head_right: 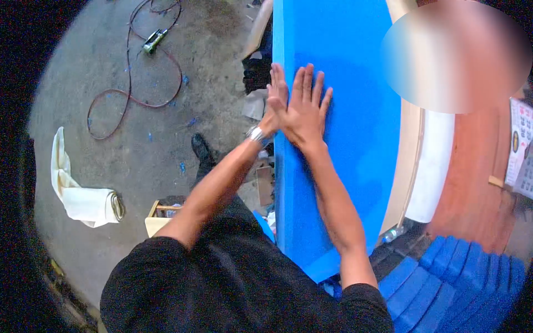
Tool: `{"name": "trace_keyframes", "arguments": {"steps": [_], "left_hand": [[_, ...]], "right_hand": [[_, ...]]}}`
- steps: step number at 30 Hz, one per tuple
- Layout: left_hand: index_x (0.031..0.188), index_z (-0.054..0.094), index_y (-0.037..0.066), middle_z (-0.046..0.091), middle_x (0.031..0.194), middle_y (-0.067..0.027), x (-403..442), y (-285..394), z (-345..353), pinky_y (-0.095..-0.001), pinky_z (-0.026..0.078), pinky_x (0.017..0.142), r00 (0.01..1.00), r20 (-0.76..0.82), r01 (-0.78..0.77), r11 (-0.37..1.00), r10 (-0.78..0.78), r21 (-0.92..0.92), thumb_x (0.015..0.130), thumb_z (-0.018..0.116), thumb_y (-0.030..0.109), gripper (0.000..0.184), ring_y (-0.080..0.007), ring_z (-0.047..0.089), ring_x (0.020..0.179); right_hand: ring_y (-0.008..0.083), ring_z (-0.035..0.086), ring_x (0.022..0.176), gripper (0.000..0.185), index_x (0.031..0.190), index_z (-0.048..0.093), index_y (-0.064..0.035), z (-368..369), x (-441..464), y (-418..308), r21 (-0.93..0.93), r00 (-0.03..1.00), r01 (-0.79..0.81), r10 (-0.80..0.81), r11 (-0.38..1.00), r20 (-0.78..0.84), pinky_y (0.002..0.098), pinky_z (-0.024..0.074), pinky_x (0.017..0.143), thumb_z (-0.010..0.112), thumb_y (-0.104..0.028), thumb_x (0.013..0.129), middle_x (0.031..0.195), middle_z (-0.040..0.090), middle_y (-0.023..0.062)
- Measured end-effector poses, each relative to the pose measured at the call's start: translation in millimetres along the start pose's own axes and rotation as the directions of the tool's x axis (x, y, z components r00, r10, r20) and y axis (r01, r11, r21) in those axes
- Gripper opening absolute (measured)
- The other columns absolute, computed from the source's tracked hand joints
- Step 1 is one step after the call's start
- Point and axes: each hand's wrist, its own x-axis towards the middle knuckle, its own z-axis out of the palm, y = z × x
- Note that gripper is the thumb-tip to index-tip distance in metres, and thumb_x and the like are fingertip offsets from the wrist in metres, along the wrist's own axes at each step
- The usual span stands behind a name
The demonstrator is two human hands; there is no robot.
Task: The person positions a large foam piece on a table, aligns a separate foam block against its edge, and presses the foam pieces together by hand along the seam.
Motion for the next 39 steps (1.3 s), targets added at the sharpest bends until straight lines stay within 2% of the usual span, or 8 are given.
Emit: {"name": "trace_keyframes", "arguments": {"steps": [10,15,19,25,27,29,35,39], "left_hand": [[0.153,0.003,0.010,0.000,0.160,-0.0093,53.0,-31.4,6.9,-0.0596,-0.004,0.112,0.998,-0.013,-0.061,0.998,0.060,-0.021,0.103,0.016,0.045,0.063,-0.0298,0.000,0.147],[0.153,0.004,0.010,0.001,0.160,-0.0100,106.2,-43.0,-10.5,-0.0624,-0.002,0.111,0.898,-0.396,-0.210,0.978,0.194,0.003,0.103,0.019,0.044,0.062,-0.0300,0.002,0.147],[0.153,0.005,0.009,0.003,0.160,-0.0115,112.4,-39.1,-32.9,-0.0591,-0.003,0.112,0.961,0.268,-0.116,0.977,0.065,0.179,0.103,0.020,0.042,0.061,-0.0294,0.002,0.147],[0.152,0.010,0.004,0.015,0.158,-0.0146,244.3,-10.2,-56.0,-0.0555,0.003,0.115,0.963,-0.259,-0.084,0.996,0.081,-0.002,0.103,0.023,0.029,0.056,-0.0308,0.014,0.146],[0.152,0.009,0.005,0.011,0.158,-0.0139,260.1,-5.4,-52.2,-0.0498,0.009,0.115,0.998,-0.046,-0.039,0.999,0.038,-0.014,0.103,0.020,0.040,0.061,-0.0298,0.013,0.146],[0.152,0.008,0.006,0.007,0.159,-0.0132,253.7,-9.8,-44.7,-0.0442,0.015,0.116,0.980,0.189,0.064,0.998,-0.061,-0.006,0.103,0.016,0.050,0.067,-0.0289,0.012,0.146],[0.152,0.003,0.008,-0.002,0.159,-0.0108,408.3,12.9,-81.9,-0.0410,0.007,0.118,1.000,-0.019,-0.027,0.994,0.025,-0.105,0.099,0.012,0.058,0.073,-0.0264,0.001,0.146],[0.152,0.004,0.008,-0.003,0.159,-0.0109,436.5,0.3,-71.5,-0.0413,0.005,0.118,0.978,0.201,0.042,0.998,-0.051,0.046,0.098,0.012,0.059,0.074,-0.0266,0.000,0.146]], "right_hand": [[0.0355,0.007,0.146,0.074,0.151,0.012,-0.0016,-1.6,72.8,9.4,0.054,0.999,-0.033,0.032,0.998,0.026,0.0591,0.0009,0.113,0.027,-0.052,0.099,0.158,0.010,0.0158],[0.0340,0.008,0.146,0.069,0.152,0.012,-0.0057,11.9,97.4,14.7,-0.013,0.995,-0.047,0.045,0.999,-0.090,0.0572,0.0020,0.114,0.025,-0.050,0.101,0.159,0.009,0.0141],[0.0333,0.009,0.146,0.069,0.152,0.011,-0.0057,-12.0,102.5,37.9,0.109,0.961,-0.159,0.128,0.981,0.247,0.0572,0.0053,0.115,0.028,-0.049,0.101,0.159,0.010,0.0130],[0.0333,0.011,0.146,0.063,0.152,0.013,-0.0072,16.7,195.4,31.2,-0.129,0.991,-0.124,0.129,0.984,0.030,0.0572,0.0108,0.114,0.031,-0.041,0.102,0.159,0.012,0.0121],[0.0333,0.011,0.146,0.062,0.152,0.013,-0.0075,9.7,241.6,41.9,-0.154,0.992,-0.122,0.115,0.981,-0.057,0.0572,0.0119,0.114,0.032,-0.039,0.103,0.159,0.012,0.0119],[0.0287,0.014,0.146,0.057,0.152,0.015,-0.0079,-19.9,239.2,74.3,0.109,0.930,-0.126,0.079,0.986,0.360,0.0471,0.0163,0.116,0.028,-0.036,0.104,0.158,0.013,0.0126],[0.0302,0.009,0.146,0.067,0.151,0.015,-0.0034,15.9,381.5,109.9,0.416,0.971,-0.010,0.108,0.909,-0.213,0.0569,0.0041,0.114,0.026,-0.048,0.102,0.158,0.012,0.0163],[0.0324,0.007,0.146,0.077,0.151,0.022,-0.0124,14.8,427.6,89.4,0.525,0.944,-0.191,0.009,0.830,0.329,0.0614,-0.0071,0.112,0.016,-0.065,0.096,0.158,0.014,0.0094]]}}
